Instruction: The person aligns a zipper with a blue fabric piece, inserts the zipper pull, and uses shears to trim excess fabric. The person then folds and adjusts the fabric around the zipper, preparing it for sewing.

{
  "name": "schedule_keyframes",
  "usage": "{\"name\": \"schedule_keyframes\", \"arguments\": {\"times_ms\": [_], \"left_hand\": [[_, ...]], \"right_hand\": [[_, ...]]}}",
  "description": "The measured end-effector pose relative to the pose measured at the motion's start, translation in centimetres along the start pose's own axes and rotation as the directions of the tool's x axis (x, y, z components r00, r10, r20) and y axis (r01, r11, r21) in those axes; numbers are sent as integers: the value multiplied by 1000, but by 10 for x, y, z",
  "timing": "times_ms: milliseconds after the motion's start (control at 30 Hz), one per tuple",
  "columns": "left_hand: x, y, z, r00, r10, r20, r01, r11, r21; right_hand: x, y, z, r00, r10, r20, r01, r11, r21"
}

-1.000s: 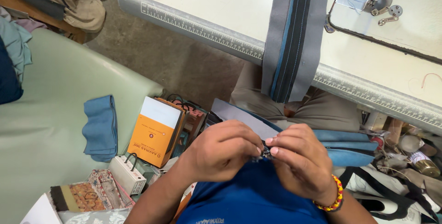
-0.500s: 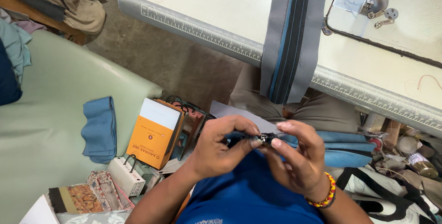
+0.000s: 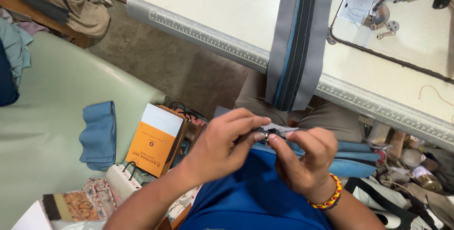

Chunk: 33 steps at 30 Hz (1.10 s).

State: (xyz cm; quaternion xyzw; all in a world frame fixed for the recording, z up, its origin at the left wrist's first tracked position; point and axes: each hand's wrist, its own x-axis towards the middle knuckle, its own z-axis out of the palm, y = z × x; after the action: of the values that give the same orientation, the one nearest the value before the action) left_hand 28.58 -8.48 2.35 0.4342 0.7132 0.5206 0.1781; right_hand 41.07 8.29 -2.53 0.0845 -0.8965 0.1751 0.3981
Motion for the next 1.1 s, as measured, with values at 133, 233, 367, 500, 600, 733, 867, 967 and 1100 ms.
{"name": "schedule_keyframes", "arguments": {"times_ms": [133,233,367,500,600,733,867,967,1100], "left_hand": [[13,14,-13,996,-85,-11,86,983,162],[27,30,-21,998,41,-53,-29,978,205],[56,63,-25,985,126,-121,-117,990,75],[72,104,-44,982,148,-115,-161,980,-114],[70,124,-59,933,321,-162,-328,945,-16],[70,108,-63,913,246,-324,-347,888,-303],[57,49,-60,911,91,-402,-322,765,-557],[30,-8,-32,947,-103,-305,-158,677,-718],[-28,-78,30,884,-452,121,310,373,-875]], "right_hand": [[21,-9,5,988,152,36,-155,980,122],[41,-8,0,985,169,-16,-167,981,100],[56,13,-14,965,178,-191,-155,980,127],[33,35,-26,916,392,-79,-319,835,448],[4,54,-16,853,512,100,-447,619,646],[-21,73,1,696,330,638,-710,182,680],[-34,78,-74,725,453,520,-677,325,661],[-34,77,-150,416,673,611,-909,305,283],[-29,85,-167,139,727,673,-866,418,-273]]}}
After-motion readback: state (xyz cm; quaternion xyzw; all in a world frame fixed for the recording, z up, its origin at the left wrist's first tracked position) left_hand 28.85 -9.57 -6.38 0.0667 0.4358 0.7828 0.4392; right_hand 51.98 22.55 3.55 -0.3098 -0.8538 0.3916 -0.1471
